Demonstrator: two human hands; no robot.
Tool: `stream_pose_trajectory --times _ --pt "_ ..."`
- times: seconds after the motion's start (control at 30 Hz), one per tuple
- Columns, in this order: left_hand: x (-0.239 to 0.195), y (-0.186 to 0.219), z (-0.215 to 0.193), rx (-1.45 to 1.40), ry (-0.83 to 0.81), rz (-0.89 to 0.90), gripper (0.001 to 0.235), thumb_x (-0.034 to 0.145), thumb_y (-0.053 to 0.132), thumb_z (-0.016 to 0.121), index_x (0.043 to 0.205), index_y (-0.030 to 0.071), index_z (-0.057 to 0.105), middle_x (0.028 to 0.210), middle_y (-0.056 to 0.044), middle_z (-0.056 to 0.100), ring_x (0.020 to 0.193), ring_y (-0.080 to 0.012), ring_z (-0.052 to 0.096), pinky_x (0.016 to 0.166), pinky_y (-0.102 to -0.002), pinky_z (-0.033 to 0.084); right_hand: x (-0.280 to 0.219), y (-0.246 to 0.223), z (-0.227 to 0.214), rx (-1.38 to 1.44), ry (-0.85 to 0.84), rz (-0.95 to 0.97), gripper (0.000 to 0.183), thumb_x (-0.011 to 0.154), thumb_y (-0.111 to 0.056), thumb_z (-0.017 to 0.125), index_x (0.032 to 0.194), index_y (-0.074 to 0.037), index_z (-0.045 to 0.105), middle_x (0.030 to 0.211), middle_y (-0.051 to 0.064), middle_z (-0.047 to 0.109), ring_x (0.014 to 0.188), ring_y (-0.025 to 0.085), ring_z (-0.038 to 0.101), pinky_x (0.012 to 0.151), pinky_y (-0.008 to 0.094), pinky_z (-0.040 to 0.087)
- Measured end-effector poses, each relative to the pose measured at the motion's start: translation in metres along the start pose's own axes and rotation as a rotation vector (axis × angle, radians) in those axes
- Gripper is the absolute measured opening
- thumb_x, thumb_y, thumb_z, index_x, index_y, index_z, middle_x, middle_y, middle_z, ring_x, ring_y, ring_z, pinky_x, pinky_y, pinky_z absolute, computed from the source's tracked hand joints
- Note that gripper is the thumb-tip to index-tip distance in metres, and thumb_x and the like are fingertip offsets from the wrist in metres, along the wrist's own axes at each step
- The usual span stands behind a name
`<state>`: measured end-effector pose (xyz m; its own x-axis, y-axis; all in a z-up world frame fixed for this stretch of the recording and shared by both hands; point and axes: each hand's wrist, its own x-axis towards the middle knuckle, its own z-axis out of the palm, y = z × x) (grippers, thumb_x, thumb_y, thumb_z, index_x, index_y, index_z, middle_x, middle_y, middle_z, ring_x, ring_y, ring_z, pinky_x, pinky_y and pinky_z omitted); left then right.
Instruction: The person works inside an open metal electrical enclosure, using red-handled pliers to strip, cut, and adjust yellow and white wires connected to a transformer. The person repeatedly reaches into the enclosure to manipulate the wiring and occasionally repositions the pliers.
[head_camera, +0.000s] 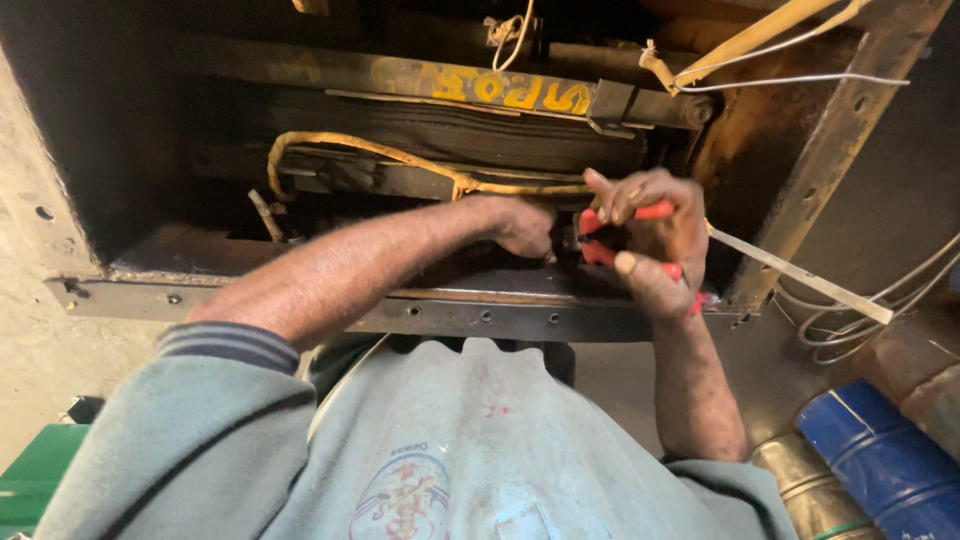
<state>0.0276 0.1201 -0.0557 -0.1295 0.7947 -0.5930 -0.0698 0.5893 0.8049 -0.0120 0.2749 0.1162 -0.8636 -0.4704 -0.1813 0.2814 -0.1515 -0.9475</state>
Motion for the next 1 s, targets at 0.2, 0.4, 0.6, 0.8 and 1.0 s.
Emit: stream_pose_trajectory --times 0.2,0.4,0.6,0.8,1.0 --pt "-0.013 0.002 -0.024 -0.026 -0.055 0.074 0.055 0.095 0.049 0.058 0.108 -0.001 0.075 0.107 -0.023 0.076 0.103 -0.0366 0.070 0.091 -0.048 0.052 0.028 0.013 -0.003 0.093 0.098 0.029 0.035 0.091 -0.016 0.070 0.117 -0.006 0.049 0.100 0.005 0.054 0.090 0.014 0.054 0.113 0.047 0.050" --pt "-0.017 0.000 -0.008 -0.103 0.080 0.001 0.055 0.095 0.050 0.058 0.107 -0.002 0.072 0.107 -0.026 0.074 0.106 -0.0399 0.070 0.092 -0.048 0.052 0.032 0.015 -0.001 0.135 0.218 -0.026 0.030 0.087 -0.003 0.058 0.117 -0.004 0.052 0.094 0.007 0.056 0.086 0.015 0.058 0.110 0.047 0.058" --pt "-0.031 0.004 0.015 -0.283 0.262 -0.108 0.050 0.096 0.045 0.058 0.121 0.003 0.067 0.115 -0.027 0.070 0.113 -0.0414 0.065 0.098 -0.049 0.050 0.028 0.020 0.003 0.124 0.373 -0.105 0.025 0.089 0.006 0.052 0.113 -0.002 0.054 0.093 0.007 0.057 0.084 0.014 0.059 0.107 0.047 0.060" --pt "-0.025 -0.008 0.029 -0.348 0.482 0.124 0.052 0.095 0.044 0.056 0.131 0.007 0.066 0.127 -0.025 0.068 0.119 -0.0402 0.061 0.104 -0.048 0.045 0.027 0.024 -0.001 0.284 0.538 -0.091 0.021 0.096 0.006 0.057 0.113 -0.004 0.051 0.094 0.008 0.057 0.082 0.016 0.059 0.105 0.046 0.060" --pt "-0.044 -0.007 0.001 -0.702 0.244 0.081 0.071 0.105 0.057 0.051 0.138 -0.005 0.061 0.135 -0.032 0.058 0.127 -0.0514 0.053 0.105 -0.059 0.039 0.041 0.018 -0.004 0.135 0.271 -0.061 0.020 0.093 0.004 0.057 0.108 -0.006 0.049 0.091 0.006 0.054 0.083 0.014 0.057 0.102 0.043 0.060"
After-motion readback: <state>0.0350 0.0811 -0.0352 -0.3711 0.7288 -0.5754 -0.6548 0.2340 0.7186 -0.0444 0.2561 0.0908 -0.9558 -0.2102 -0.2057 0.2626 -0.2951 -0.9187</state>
